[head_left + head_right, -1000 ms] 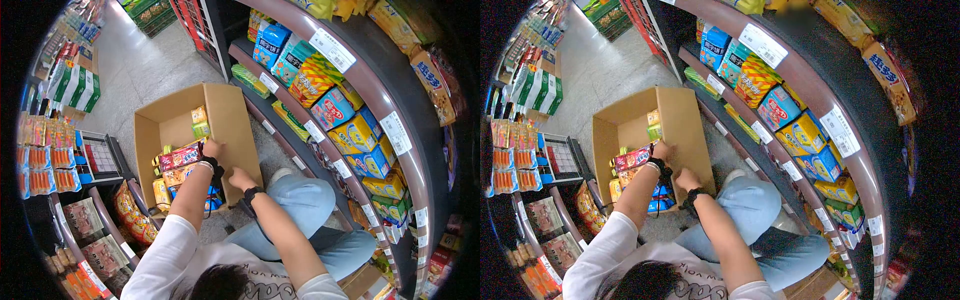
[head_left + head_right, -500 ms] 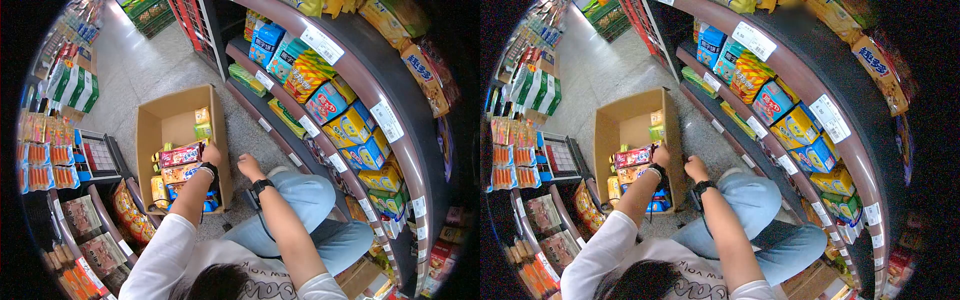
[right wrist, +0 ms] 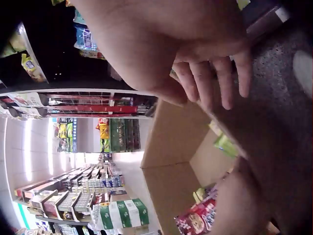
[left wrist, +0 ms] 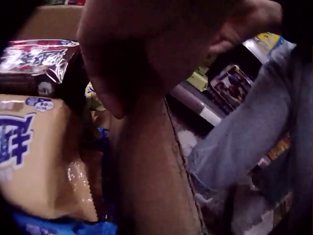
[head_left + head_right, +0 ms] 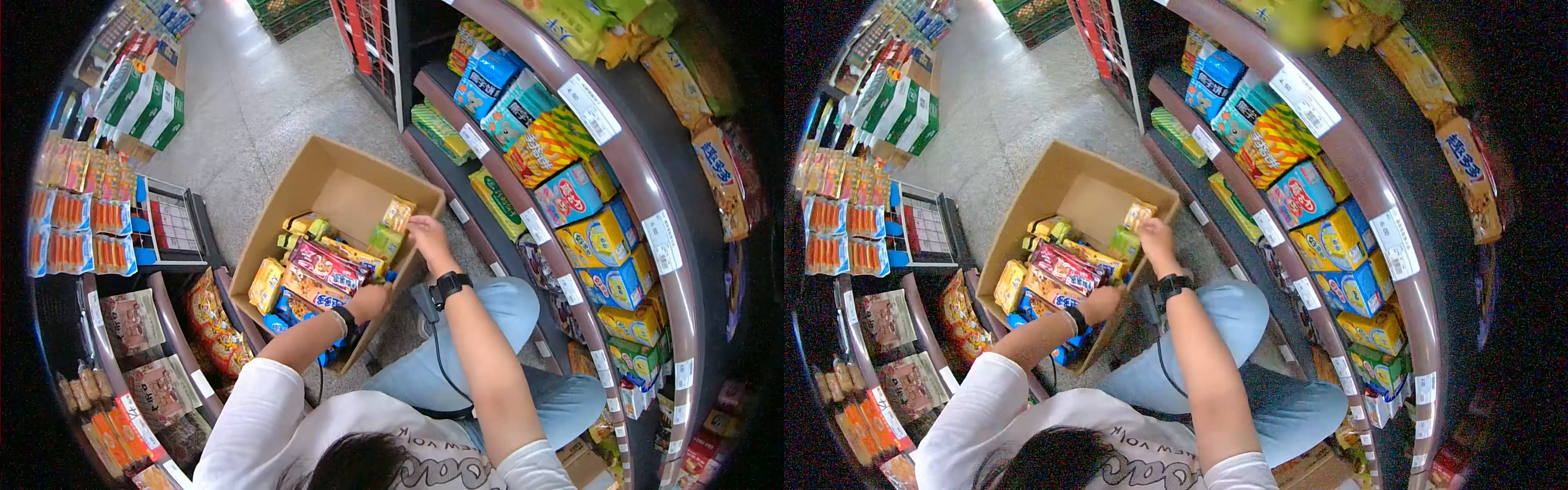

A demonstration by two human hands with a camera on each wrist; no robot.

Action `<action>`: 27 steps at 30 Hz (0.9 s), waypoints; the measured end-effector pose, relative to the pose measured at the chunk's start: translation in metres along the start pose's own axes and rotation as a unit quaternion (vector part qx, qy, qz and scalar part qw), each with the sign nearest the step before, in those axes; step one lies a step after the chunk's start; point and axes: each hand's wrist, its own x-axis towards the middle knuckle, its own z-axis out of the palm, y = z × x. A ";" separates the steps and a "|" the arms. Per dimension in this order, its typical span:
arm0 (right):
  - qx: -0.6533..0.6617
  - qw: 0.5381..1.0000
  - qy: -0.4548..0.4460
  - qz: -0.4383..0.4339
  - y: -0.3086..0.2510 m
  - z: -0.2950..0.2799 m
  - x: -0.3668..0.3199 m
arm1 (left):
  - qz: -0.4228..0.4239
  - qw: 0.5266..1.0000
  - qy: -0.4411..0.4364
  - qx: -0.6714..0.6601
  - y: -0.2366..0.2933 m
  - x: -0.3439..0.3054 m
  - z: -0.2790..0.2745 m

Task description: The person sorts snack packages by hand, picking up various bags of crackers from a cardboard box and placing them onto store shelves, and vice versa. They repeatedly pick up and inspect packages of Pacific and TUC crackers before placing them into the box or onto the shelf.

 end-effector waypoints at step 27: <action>-0.681 0.717 0.026 -0.149 -0.019 0.004 0.113 | -0.515 0.436 0.376 -0.635 -0.239 -0.185 0.094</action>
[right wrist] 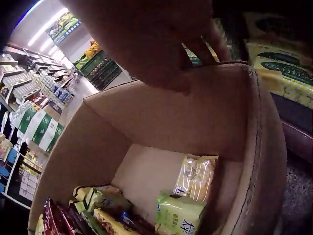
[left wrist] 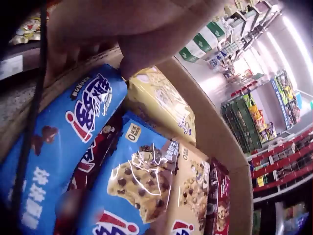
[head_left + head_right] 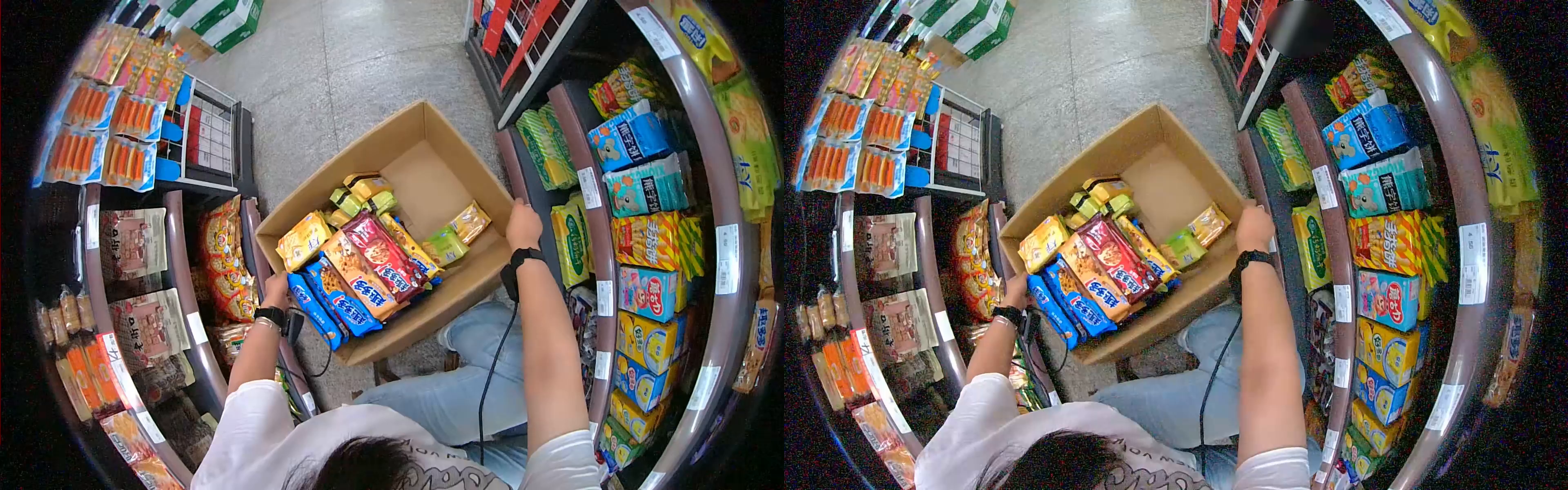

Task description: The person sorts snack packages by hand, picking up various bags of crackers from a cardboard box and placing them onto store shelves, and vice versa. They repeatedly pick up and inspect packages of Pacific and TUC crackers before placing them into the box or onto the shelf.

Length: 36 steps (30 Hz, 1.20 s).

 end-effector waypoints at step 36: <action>0.126 0.965 -0.190 0.127 -0.067 0.050 -0.109 | -0.045 0.882 -0.455 -0.117 0.129 -0.137 0.195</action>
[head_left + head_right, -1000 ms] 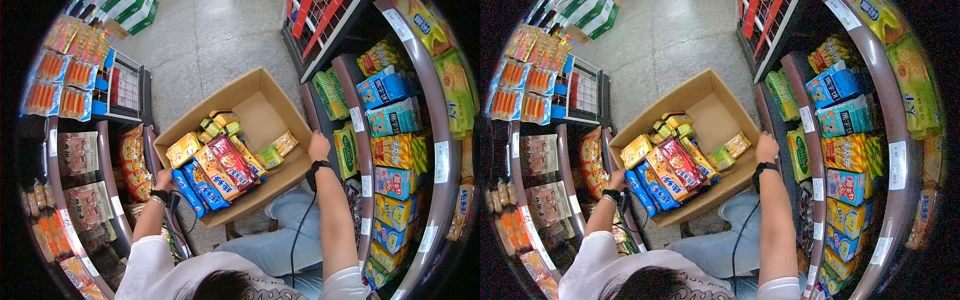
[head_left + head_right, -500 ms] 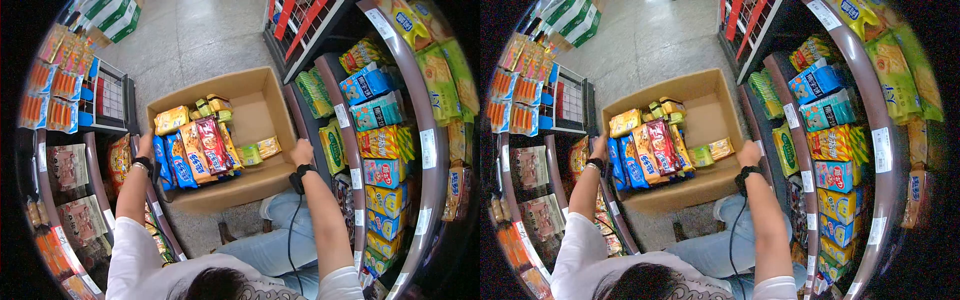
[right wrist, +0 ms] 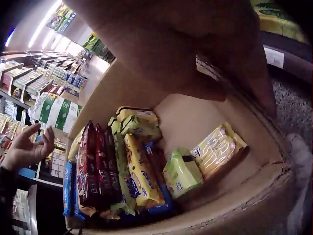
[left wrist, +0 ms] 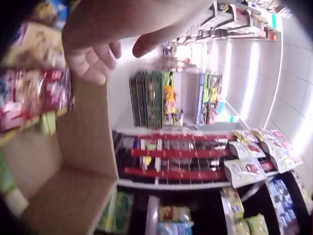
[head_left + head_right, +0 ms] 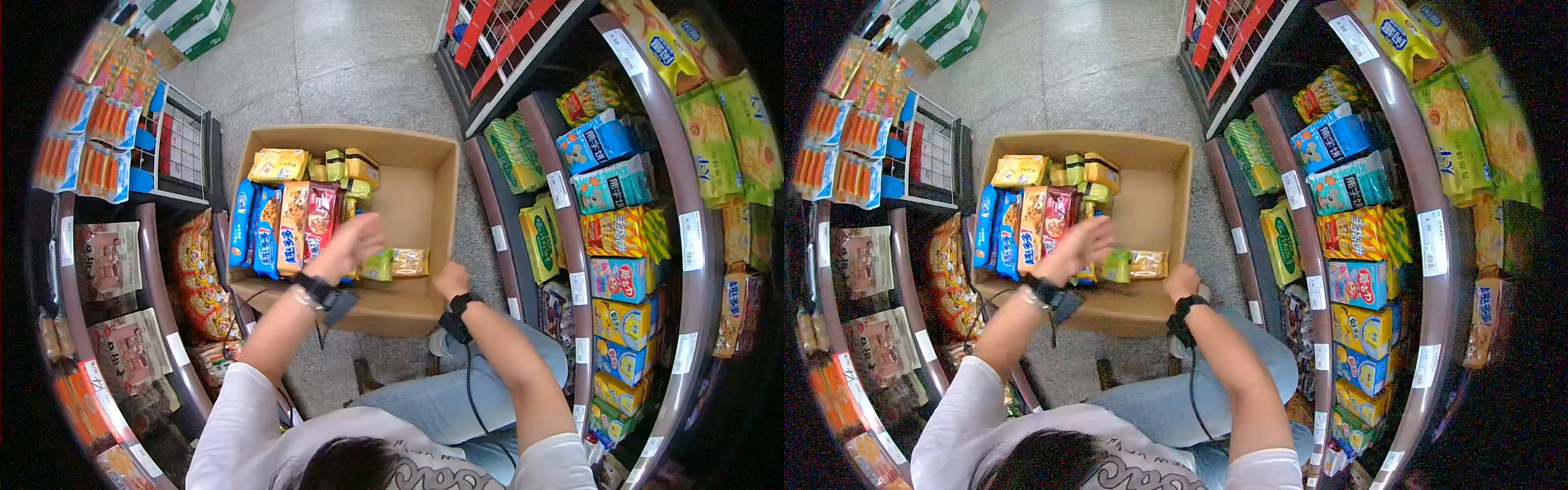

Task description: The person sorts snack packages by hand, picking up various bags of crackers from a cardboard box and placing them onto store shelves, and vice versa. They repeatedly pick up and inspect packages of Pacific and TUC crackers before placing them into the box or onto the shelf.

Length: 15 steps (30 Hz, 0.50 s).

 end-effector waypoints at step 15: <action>0.203 0.973 -0.106 0.044 0.005 -0.013 0.031 | 0.092 0.945 0.313 0.012 -0.075 -0.047 -0.019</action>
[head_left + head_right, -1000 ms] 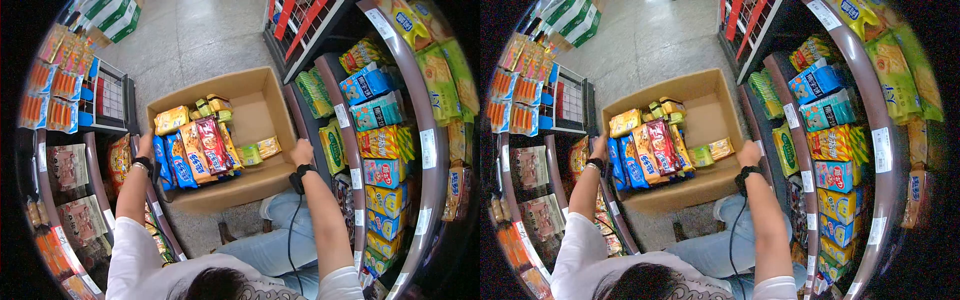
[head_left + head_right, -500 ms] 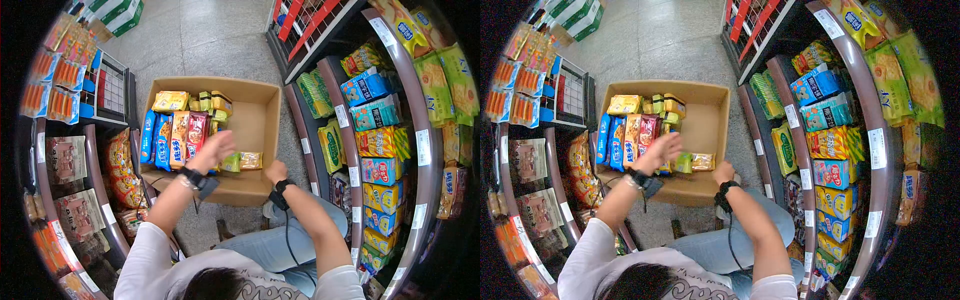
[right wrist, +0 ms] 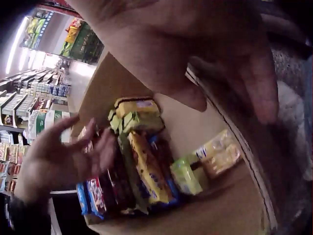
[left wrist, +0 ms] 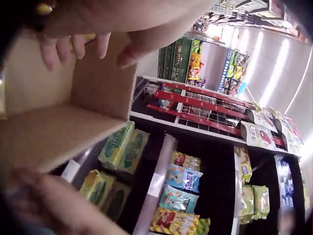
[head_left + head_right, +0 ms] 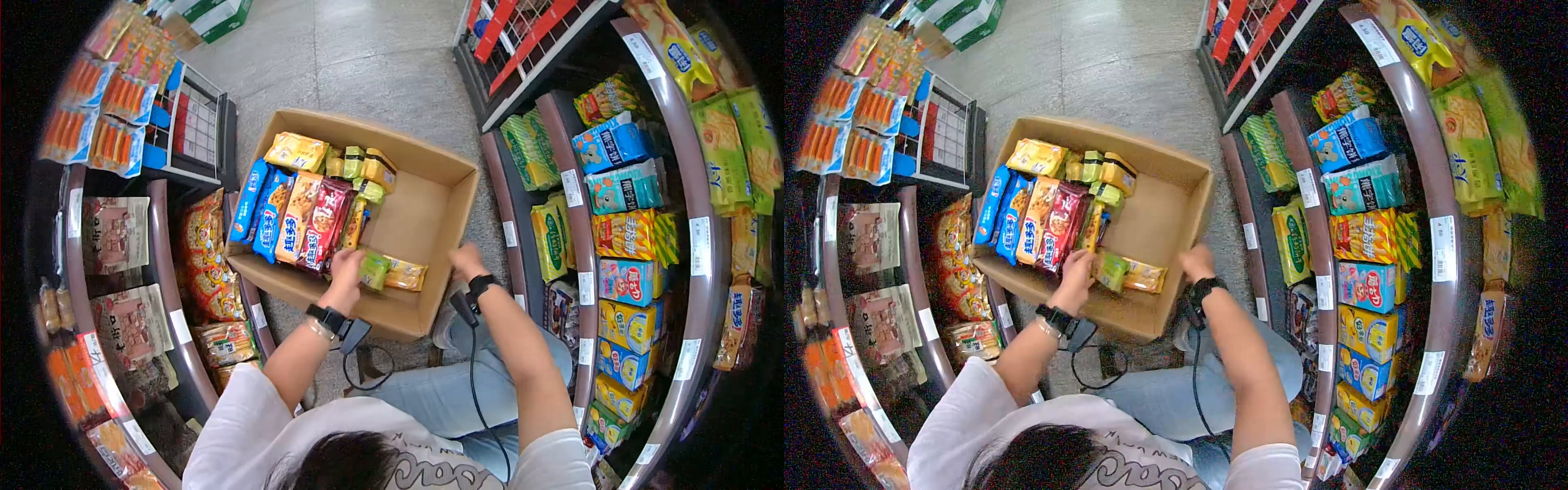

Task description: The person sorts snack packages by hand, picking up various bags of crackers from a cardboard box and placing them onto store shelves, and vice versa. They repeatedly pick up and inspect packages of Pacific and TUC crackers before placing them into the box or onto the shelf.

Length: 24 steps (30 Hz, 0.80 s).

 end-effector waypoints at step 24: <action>-0.019 0.998 0.048 -0.038 -0.010 -0.005 -0.014 | 0.210 0.955 0.183 0.101 -0.071 0.045 -0.112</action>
